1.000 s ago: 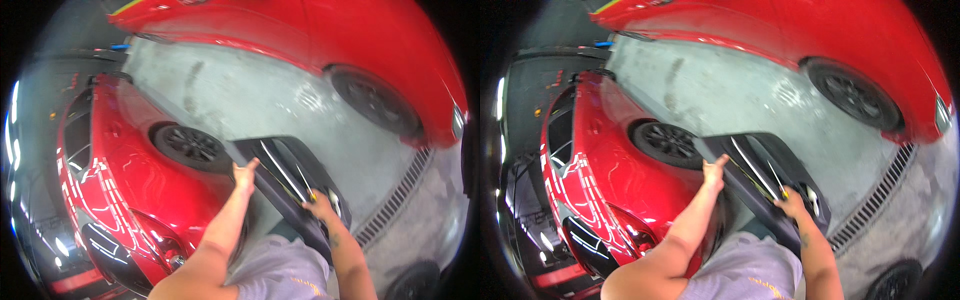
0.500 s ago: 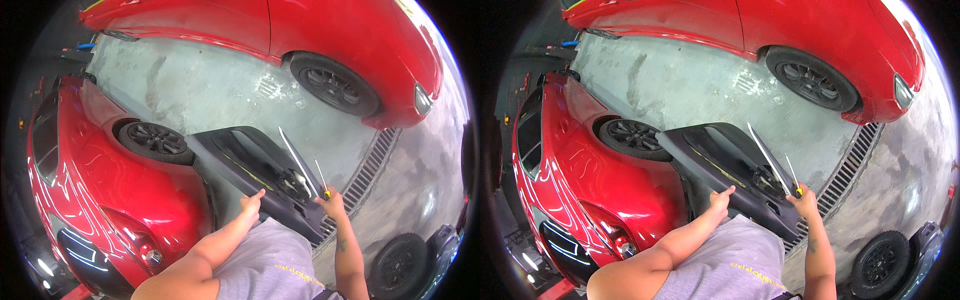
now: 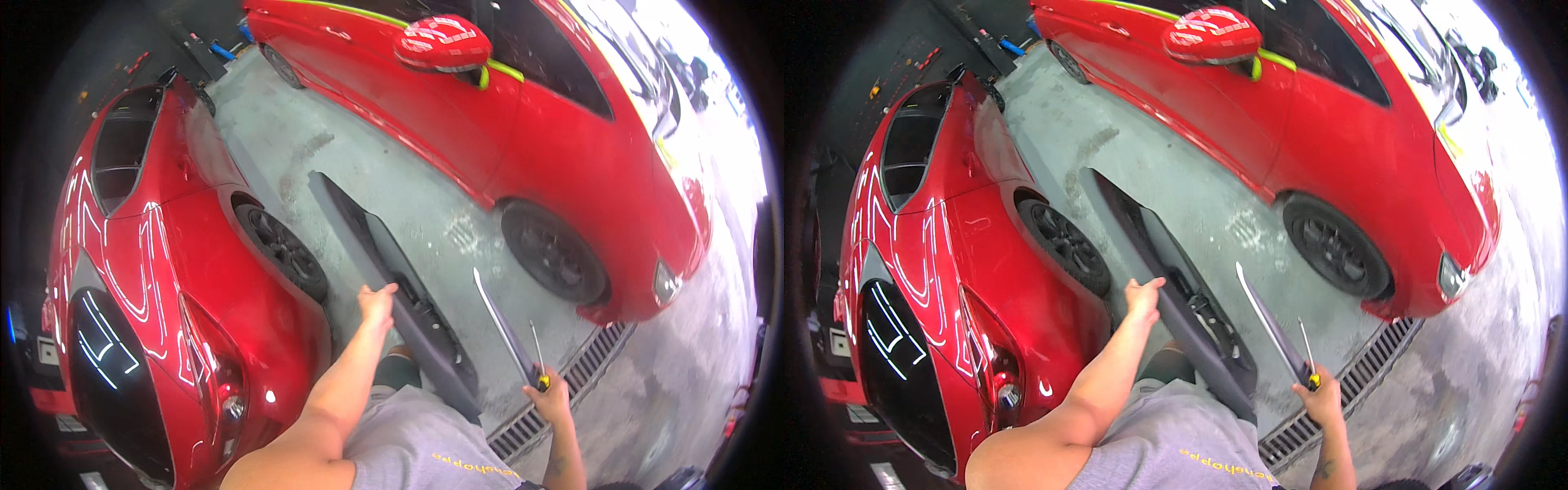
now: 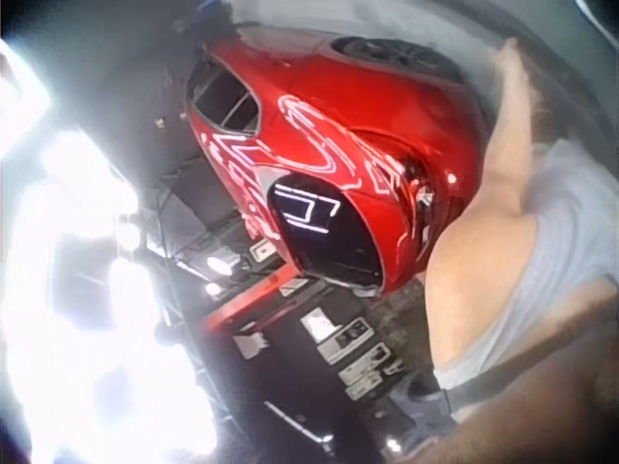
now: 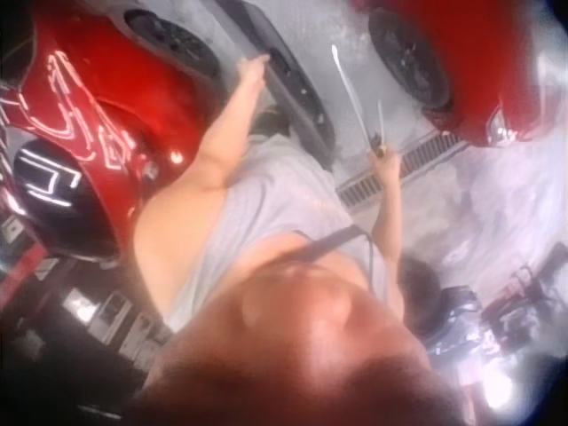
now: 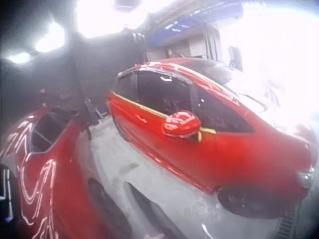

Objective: The person picks up several black plastic trim pieces and a screwdriver, then walks to a red car. They place the trim pieces on the windshield and open the car door to place one inside. They then move to a black car door panel and fit a trim piece into a slot before returning to the red car.

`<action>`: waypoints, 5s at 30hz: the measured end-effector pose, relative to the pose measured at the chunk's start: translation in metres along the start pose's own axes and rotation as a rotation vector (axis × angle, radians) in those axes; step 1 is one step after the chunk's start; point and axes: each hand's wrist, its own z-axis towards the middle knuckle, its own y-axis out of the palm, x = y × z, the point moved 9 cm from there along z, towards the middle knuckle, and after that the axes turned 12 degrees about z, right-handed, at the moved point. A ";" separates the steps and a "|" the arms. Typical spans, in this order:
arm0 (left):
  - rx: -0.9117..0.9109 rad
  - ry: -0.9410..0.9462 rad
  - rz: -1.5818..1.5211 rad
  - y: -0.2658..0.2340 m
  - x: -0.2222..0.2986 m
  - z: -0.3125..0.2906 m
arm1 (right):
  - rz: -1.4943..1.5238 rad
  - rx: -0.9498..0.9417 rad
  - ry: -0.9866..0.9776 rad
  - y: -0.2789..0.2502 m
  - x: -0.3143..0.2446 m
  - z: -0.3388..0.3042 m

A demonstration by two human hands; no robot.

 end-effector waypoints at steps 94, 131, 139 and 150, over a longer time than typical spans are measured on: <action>0.338 0.625 0.506 -0.570 2.032 2.097 | 1.009 -0.500 -0.070 1.304 -2.263 1.829; 0.180 1.290 1.336 -0.162 2.924 2.997 | 1.037 -0.087 -0.075 1.496 -2.752 2.704; -0.051 1.321 1.456 -0.011 3.035 3.160 | 1.254 -0.143 0.010 1.562 -2.847 2.812; -0.098 1.219 1.440 0.075 3.073 3.338 | 1.442 -0.142 -0.061 1.644 -2.968 2.876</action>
